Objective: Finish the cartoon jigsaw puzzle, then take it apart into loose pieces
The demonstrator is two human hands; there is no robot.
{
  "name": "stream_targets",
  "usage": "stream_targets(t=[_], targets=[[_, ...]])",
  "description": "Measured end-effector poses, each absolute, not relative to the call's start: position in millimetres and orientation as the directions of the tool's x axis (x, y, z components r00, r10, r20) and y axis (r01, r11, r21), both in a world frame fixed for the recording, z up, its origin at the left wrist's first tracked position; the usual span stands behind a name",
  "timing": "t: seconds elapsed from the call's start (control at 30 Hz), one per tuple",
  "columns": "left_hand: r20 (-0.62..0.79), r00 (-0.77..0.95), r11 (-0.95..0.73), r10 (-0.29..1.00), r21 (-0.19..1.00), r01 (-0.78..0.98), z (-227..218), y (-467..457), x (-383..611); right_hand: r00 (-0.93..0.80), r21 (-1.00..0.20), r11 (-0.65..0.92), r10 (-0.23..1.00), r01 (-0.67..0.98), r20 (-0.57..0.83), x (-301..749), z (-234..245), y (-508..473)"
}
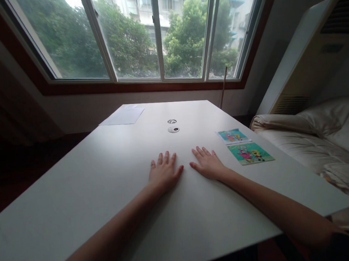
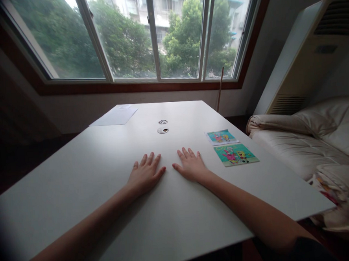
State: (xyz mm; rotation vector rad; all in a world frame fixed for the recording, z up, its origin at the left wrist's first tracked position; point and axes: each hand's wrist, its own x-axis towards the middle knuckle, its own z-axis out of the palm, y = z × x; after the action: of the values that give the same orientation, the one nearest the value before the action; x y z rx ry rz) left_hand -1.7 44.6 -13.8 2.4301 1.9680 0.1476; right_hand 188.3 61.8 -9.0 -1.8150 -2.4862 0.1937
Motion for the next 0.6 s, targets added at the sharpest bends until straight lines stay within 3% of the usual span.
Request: stream_targets(t=[0.6], targets=[[0.060, 0.202, -0.206, 0.978, 0.068, 0.976, -12.6, 44.3, -2.1, -0.305, -0.131, 0.298, 0.951, 0.945, -0.039, 187.7, -4.4, 59.9]])
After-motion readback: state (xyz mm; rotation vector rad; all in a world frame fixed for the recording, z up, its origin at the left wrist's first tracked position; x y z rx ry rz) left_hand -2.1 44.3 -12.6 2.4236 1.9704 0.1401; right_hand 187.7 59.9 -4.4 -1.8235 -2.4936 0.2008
